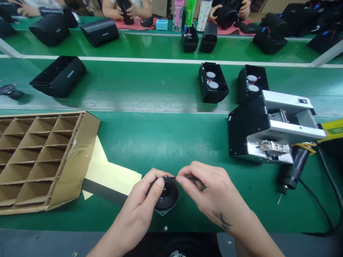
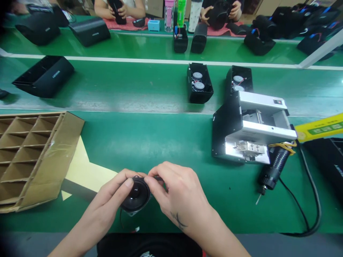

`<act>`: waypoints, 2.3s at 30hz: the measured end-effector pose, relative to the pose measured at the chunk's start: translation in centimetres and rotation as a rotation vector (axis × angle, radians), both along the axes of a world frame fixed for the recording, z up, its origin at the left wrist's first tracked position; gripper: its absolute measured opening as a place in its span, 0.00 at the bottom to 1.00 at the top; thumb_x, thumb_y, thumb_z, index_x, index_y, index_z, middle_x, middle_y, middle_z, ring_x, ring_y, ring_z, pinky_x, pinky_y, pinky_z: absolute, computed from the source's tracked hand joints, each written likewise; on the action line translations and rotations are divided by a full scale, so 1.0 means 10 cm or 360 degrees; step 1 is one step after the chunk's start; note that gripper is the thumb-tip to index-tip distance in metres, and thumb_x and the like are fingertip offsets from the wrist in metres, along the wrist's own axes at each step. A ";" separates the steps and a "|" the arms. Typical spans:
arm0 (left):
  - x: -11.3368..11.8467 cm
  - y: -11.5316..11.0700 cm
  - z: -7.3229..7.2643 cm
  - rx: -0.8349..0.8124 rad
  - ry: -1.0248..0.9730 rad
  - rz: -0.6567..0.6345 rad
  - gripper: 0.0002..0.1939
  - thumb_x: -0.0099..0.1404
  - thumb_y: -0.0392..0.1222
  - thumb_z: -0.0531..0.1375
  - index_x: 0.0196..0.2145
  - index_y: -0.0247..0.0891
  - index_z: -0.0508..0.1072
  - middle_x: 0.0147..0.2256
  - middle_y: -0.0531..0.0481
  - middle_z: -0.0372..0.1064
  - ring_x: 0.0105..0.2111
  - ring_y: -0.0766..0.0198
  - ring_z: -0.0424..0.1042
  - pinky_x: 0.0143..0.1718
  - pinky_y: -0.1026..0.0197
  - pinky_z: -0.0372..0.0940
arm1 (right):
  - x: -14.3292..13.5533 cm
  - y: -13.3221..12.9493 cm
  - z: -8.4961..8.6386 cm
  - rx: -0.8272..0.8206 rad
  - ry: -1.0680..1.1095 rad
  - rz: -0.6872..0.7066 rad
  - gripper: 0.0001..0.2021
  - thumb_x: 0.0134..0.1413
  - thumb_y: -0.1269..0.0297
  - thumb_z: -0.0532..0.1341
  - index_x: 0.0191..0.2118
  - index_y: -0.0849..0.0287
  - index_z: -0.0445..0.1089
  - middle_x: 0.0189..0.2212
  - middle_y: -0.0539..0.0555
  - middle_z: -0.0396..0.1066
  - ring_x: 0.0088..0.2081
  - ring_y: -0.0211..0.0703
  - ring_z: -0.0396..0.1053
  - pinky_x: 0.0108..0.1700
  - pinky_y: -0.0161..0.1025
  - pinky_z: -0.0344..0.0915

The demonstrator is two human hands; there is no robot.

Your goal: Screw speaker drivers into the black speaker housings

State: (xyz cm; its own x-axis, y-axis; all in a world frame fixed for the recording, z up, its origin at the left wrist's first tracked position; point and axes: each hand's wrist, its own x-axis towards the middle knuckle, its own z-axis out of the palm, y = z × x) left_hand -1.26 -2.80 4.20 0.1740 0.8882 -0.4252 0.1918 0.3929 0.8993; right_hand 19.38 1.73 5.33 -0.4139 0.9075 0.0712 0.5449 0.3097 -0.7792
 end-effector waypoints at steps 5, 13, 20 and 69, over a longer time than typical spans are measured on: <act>-0.03 -0.03 0.01 0.0097 0.0195 -0.0175 0.19 0.80 0.58 0.49 0.55 0.51 0.74 0.50 0.52 0.75 0.50 0.58 0.72 0.50 0.60 0.65 | 0.06 0.05 0.10 0.0077 -0.0226 0.0206 0.08 0.70 0.63 0.62 0.37 0.56 0.72 0.28 0.46 0.70 0.29 0.36 0.64 0.32 0.38 0.56; -0.08 -0.01 0.04 0.0050 0.0001 -0.0194 0.17 0.79 0.54 0.52 0.50 0.50 0.79 0.53 0.52 0.76 0.54 0.57 0.72 0.51 0.61 0.68 | 0.09 -0.01 0.06 -0.0062 -0.0071 0.0123 0.10 0.69 0.63 0.63 0.34 0.56 0.70 0.28 0.45 0.72 0.28 0.35 0.65 0.32 0.37 0.57; -0.04 -0.05 0.03 -0.0035 -0.0035 -0.0156 0.17 0.79 0.56 0.51 0.49 0.49 0.77 0.50 0.52 0.76 0.56 0.56 0.70 0.49 0.63 0.68 | 0.06 -0.09 -0.02 -0.0202 0.0079 0.0021 0.09 0.68 0.64 0.63 0.33 0.56 0.72 0.26 0.44 0.71 0.26 0.34 0.63 0.30 0.36 0.58; 0.08 -0.19 -0.17 0.0043 -0.0141 0.0074 0.15 0.79 0.56 0.52 0.42 0.47 0.73 0.48 0.53 0.72 0.50 0.62 0.71 0.49 0.66 0.68 | 0.02 -0.22 -0.11 -0.0379 0.0300 -0.0218 0.11 0.65 0.64 0.62 0.30 0.58 0.75 0.22 0.45 0.70 0.21 0.31 0.59 0.23 0.32 0.55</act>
State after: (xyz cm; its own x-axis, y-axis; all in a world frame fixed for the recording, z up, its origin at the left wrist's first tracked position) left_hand -0.49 -4.70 2.55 0.1680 0.9072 -0.3856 0.0931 0.3748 0.9224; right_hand 19.59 -0.47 4.22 -0.2865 0.9542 -0.0858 0.4081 0.0405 -0.9120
